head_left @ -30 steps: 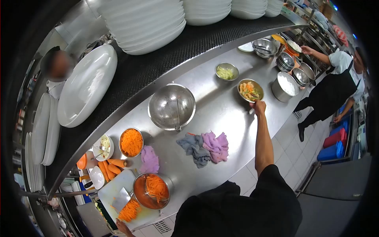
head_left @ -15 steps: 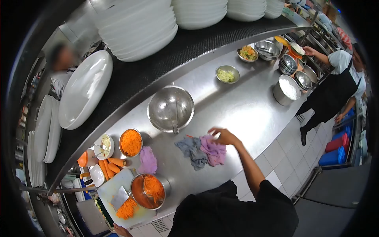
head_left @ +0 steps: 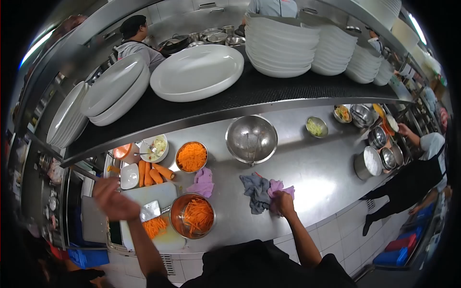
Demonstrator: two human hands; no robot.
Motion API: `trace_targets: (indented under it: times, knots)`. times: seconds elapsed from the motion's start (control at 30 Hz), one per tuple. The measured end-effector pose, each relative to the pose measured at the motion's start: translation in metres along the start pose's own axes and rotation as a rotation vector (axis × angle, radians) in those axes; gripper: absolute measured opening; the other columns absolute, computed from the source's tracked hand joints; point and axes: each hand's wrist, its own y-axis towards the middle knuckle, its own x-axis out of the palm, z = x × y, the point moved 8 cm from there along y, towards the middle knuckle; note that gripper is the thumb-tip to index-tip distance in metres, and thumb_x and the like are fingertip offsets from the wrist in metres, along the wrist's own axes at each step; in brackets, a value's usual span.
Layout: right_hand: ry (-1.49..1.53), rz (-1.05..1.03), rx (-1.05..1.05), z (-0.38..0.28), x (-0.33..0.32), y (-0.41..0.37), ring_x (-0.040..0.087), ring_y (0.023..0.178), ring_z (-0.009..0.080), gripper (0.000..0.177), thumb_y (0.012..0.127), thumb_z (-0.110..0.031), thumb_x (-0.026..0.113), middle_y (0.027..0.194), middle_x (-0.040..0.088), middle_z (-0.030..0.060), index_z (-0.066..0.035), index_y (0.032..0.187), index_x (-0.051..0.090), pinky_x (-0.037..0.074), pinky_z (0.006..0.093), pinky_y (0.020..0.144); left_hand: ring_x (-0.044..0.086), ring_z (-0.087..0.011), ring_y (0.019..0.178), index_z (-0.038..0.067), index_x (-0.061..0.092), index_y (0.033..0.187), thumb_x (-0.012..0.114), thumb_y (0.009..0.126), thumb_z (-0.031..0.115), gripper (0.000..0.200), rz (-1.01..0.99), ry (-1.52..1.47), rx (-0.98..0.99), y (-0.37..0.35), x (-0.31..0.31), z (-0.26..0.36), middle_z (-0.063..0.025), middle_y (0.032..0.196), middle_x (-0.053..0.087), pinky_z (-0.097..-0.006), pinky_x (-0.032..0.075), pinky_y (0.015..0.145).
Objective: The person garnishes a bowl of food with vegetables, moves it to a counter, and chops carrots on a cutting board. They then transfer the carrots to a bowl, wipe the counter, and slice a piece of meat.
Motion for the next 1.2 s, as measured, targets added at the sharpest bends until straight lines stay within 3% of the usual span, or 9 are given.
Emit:
trace_targets:
  times: [0.1,0.2,0.33,0.47,0.7,0.73,0.83,0.93,1.2]
  knots:
    - [0.022,-0.107,0.080,-0.008,-0.001,-0.004,0.068,0.085,0.0391,0.024,0.078,-0.014,0.069,0.089,0.070,0.0208,-0.006,0.101,0.072,0.054,0.0458,0.078,0.063,-0.0269,0.089,0.006,0.070,0.095,0.077,0.076,0.007,0.020,-0.349,-0.326,0.010,0.068,0.111,0.052,-0.0114,0.097,0.066,-0.0372,0.049,0.083]
    - [-0.025,0.089,-0.009,-0.045,-0.054,-0.005,0.069,0.086,0.0394,0.040,0.078,-0.022,0.074,0.093,0.070,0.0219,-0.001,0.111,0.067,0.055,0.0455,0.078,0.065,-0.0239,0.096,0.008,0.071,0.103,0.079,0.080,0.014,0.024,-0.526,-0.474,-0.134,0.104,0.198,0.069,-0.0079,0.101,0.067,-0.0347,0.051,0.083]
    - [0.272,0.435,0.197,0.056,-0.123,0.056,0.071,0.077,0.0200,0.070,0.087,-0.028,0.077,0.101,0.070,0.0183,0.000,0.139,0.039,0.056,0.0322,0.067,0.065,-0.0253,0.103,0.010,0.071,0.110,0.078,0.081,0.014,0.030,-0.462,-0.559,0.020,0.126,0.236,0.115,-0.0090,0.110,0.065,-0.0355,0.051,0.088]
    - [1.082,0.393,0.587,0.205,-0.125,0.153,0.070,0.088,0.0342,0.091,0.090,-0.046,0.069,0.123,0.054,0.0285,0.001,0.145,0.014,0.060,0.0413,0.069,0.058,-0.0265,0.119,0.011,0.066,0.123,0.072,0.088,0.025,0.038,-0.451,-0.424,0.120,0.166,0.267,0.142,-0.0115,0.125,0.063,-0.0399,0.042,0.102]
    - [1.279,0.227,0.601,0.269,-0.111,0.313,0.070,0.091,0.0349,0.042,0.098,-0.018,0.058,0.106,0.063,0.0220,0.003,0.131,0.044,0.061,0.0439,0.071,0.062,-0.0297,0.114,0.012,0.061,0.132,0.066,0.091,0.040,0.050,-0.810,-0.070,0.093,0.180,0.361,0.141,-0.0165,0.127,0.063,-0.0375,0.046,0.097]
    - [1.330,0.105,0.566,0.273,-0.098,0.333,0.070,0.092,0.0349,0.043,0.098,-0.020,0.058,0.108,0.063,0.0215,0.002,0.132,0.045,0.061,0.0439,0.073,0.063,-0.0314,0.111,0.009,0.063,0.130,0.067,0.091,0.041,0.050,-1.046,0.242,-0.310,0.179,0.360,0.104,-0.0182,0.124,0.064,-0.0381,0.048,0.095]
    - [1.309,-0.160,0.456,0.272,-0.085,0.368,0.067,0.103,0.0354,0.043,0.098,-0.027,0.057,0.118,0.063,0.0187,-0.005,0.134,0.047,0.058,0.0464,0.083,0.065,-0.0310,0.107,0.005,0.065,0.124,0.069,0.090,0.040,0.049,-0.702,0.242,-0.162,0.164,0.297,0.075,-0.0185,0.115,0.067,-0.0389,0.048,0.094]
    - [1.124,-0.608,0.459,0.244,-0.096,0.346,0.066,0.108,0.0336,0.045,0.096,-0.031,0.060,0.123,0.063,0.0141,-0.012,0.135,0.049,0.057,0.0457,0.085,0.065,-0.0353,0.095,0.002,0.068,0.109,0.074,0.084,0.036,0.042,-0.890,0.423,-0.180,0.098,0.279,0.084,-0.0164,0.100,0.068,-0.0440,0.050,0.084]
    - [0.782,-0.342,0.430,0.253,-0.114,0.275,0.070,0.079,0.0202,0.029,0.090,-0.012,0.060,0.099,0.070,0.0092,-0.007,0.120,0.059,0.057,0.0328,0.066,0.064,-0.0331,0.089,0.000,0.062,0.104,0.075,0.084,0.015,0.027,-0.764,0.427,-0.120,0.085,0.249,0.071,-0.0164,0.097,0.063,-0.0386,0.050,0.077]
